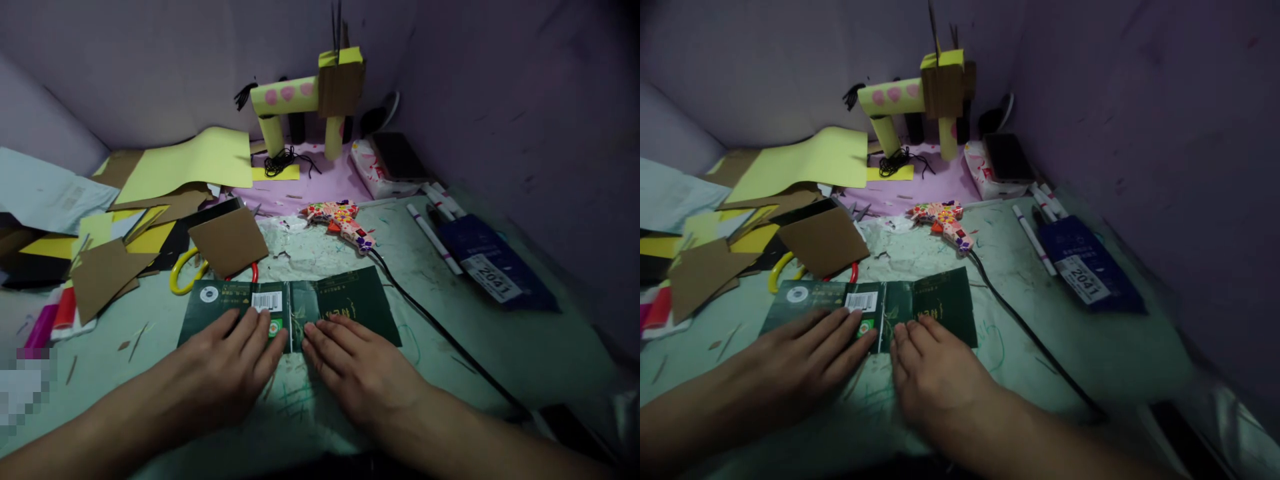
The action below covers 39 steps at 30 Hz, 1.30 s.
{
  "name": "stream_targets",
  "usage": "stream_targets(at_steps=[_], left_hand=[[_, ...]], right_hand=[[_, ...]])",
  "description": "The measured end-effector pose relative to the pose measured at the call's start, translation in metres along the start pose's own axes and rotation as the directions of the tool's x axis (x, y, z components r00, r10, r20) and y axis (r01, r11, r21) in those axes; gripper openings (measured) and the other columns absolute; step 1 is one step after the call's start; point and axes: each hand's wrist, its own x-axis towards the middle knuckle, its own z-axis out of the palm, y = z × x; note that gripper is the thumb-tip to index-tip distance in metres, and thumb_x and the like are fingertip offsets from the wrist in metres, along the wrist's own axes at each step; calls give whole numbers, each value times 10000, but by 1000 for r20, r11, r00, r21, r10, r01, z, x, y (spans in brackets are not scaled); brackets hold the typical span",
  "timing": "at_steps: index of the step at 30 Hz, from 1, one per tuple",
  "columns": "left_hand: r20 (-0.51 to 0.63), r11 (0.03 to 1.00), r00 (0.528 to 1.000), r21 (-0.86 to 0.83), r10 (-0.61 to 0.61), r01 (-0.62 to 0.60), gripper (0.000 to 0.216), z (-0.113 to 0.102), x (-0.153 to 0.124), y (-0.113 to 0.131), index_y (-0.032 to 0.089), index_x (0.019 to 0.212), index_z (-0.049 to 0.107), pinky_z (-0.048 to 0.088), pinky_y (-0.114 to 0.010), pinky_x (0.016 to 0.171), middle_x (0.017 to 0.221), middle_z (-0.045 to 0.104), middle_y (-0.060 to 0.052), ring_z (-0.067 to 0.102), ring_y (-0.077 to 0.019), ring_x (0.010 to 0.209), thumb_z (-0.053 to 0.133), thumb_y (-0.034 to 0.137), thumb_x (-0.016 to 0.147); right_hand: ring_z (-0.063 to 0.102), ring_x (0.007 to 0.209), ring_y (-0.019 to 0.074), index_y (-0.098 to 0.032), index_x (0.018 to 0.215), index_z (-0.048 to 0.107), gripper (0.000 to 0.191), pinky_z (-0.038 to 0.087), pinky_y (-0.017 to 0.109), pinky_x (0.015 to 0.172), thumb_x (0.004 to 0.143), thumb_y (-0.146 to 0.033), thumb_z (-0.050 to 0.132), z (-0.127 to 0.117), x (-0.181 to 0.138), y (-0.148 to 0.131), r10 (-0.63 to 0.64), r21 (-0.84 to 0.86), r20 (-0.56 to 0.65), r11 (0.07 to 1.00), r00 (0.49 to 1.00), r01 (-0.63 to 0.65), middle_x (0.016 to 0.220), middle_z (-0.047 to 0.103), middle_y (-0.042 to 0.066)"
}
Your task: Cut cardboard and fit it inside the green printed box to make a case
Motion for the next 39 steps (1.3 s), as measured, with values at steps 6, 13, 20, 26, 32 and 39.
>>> stream_targets(at_steps=[6, 13, 20, 26, 32, 39], left_hand=[[-37, 993, 997, -100, -60, 56, 394, 4, -13, 2, 120, 1176, 521, 389, -438, 891, 1140, 653, -155, 573, -292, 1070, 329, 104, 832], [-37, 983, 991, -142, -126, 119, 416, 7, -14, 8, 128, 1223, 477, 368, -420, 930, 1188, 631, -141, 543, -285, 1121, 349, 117, 827], [-37, 985, 992, -129, -118, 113, 375, 6, -10, 8, 139, 1183, 520, 382, -402, 880, 1201, 621, -84, 533, -280, 1090, 381, 173, 837], [-6, 986, 993, -115, -120, 119, 372, 6, -8, 9, 154, 1148, 564, 373, -408, 870, 1204, 616, -77, 516, -277, 1084, 398, 157, 816], [27, 991, 996, -99, -86, 88, 375, 3, 0, 8, 151, 1102, 619, 355, -391, 882, 1163, 639, -95, 530, -250, 1022, 411, 159, 790], [108, 995, 993, -76, -48, 57, 386, 2, 6, 7, 150, 1160, 608, 358, -381, 850, 1223, 615, -105, 553, -218, 900, 438, 193, 817]], right_hand=[[686, 841, 230, -78, 923, 714, 362, 556, 357, 794, 897, -62, 353, 0, 2, -1, 17, -1, -12, 1000, 1000, -17, 971, 742, 111], [686, 823, 217, -87, 915, 720, 379, 559, 338, 785, 898, -66, 342, -2, 3, 1, 6, -4, -5, 1000, 1000, -6, 958, 746, 100], [682, 805, 209, -103, 893, 727, 409, 552, 328, 770, 907, -63, 320, -2, 3, 1, 8, -23, -35, 1000, 999, -9, 938, 751, 85], [676, 806, 208, -97, 902, 719, 423, 544, 327, 775, 925, -75, 297, -1, 2, 1, 9, -13, -22, 1000, 1000, -10, 940, 749, 88], [658, 816, 203, -101, 919, 708, 377, 533, 328, 790, 926, -91, 331, 0, 2, 1, 12, -14, -12, 1000, 1000, -13, 948, 744, 87], [660, 794, 199, -117, 889, 722, 418, 548, 314, 772, 938, -95, 308, -1, 4, -1, 56, 8, -23, 998, 998, -56, 911, 748, 66]])
